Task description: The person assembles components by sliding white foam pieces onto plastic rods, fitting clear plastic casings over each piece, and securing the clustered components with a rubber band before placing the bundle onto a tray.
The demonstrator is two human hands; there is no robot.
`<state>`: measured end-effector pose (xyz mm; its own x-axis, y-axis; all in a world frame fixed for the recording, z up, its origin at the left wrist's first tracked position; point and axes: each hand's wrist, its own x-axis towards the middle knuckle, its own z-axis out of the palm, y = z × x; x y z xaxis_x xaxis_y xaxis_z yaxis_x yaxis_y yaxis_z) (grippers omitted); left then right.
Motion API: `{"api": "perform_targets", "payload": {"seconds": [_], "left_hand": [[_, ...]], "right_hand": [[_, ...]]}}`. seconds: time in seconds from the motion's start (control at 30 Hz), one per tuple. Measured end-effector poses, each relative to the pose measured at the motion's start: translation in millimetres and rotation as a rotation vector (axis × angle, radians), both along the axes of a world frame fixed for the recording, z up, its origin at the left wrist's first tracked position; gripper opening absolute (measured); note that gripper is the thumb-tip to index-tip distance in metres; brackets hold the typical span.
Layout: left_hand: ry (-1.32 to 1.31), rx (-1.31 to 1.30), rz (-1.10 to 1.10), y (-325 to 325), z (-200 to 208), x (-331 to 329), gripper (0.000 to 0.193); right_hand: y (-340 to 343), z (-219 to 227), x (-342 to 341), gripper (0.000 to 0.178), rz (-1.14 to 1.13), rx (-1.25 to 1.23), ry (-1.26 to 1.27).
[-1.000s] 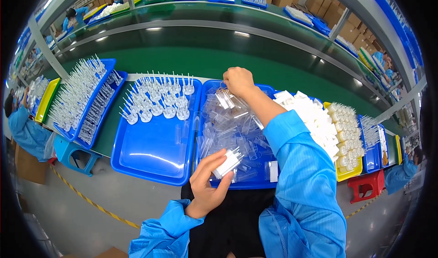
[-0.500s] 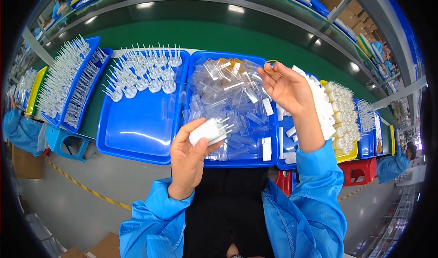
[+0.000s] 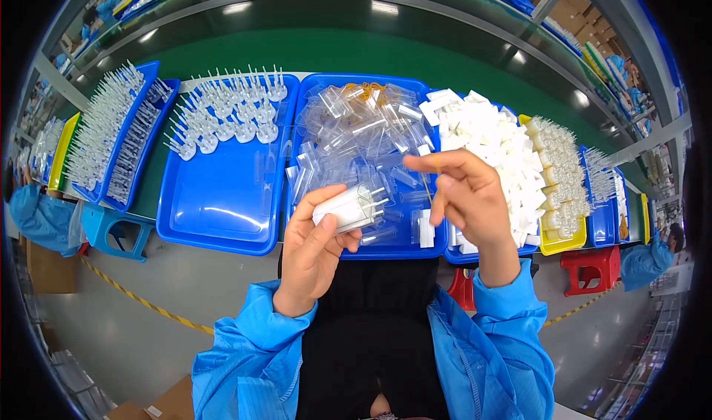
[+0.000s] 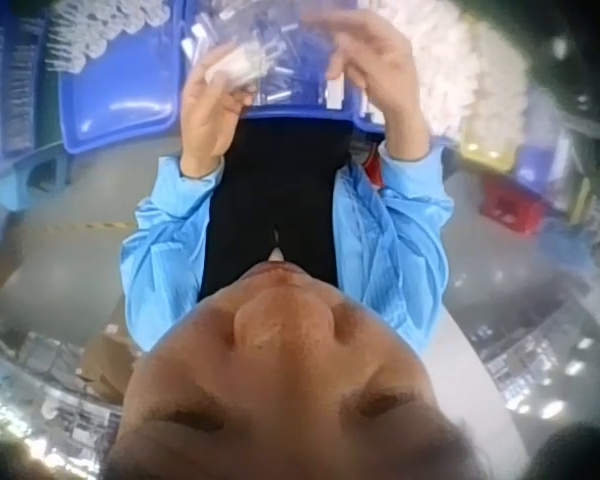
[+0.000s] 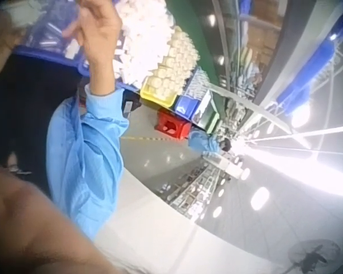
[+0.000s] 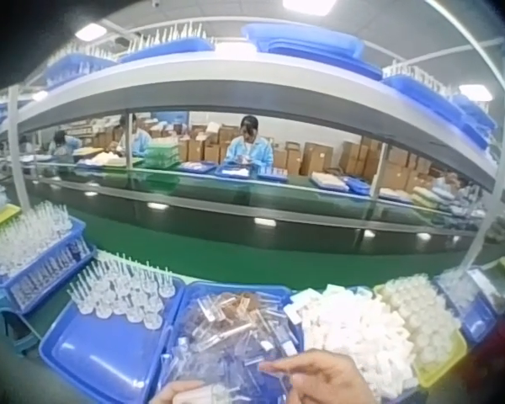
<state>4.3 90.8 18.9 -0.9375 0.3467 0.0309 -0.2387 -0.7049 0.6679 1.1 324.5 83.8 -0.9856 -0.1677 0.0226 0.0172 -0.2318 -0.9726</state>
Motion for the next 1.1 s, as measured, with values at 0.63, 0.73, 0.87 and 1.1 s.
{"api": "perform_targets", "payload": {"seconds": [0.63,0.73,0.87,1.1], "left_hand": [[-0.140,0.718,-0.303,17.2,-35.7,-5.7,0.046],[-0.070,0.589,-0.272,20.0,-29.6,-4.1,0.042],[0.267,0.312,-0.091,19.6,-33.4,-9.9,0.043],[1.050,-0.608,0.383,9.6,-11.3,-21.6,0.031]], "right_hand": [[-30.6,-67.6,27.0,0.022,0.261,-0.385,0.121],[-40.9,-63.6,36.0,0.022,0.293,-0.941,-0.088],[-38.7,-55.8,41.1,0.059,0.211,-0.915,-0.233],[-43.2,-18.0,34.5,0.062,0.132,-0.383,-0.165]]}}
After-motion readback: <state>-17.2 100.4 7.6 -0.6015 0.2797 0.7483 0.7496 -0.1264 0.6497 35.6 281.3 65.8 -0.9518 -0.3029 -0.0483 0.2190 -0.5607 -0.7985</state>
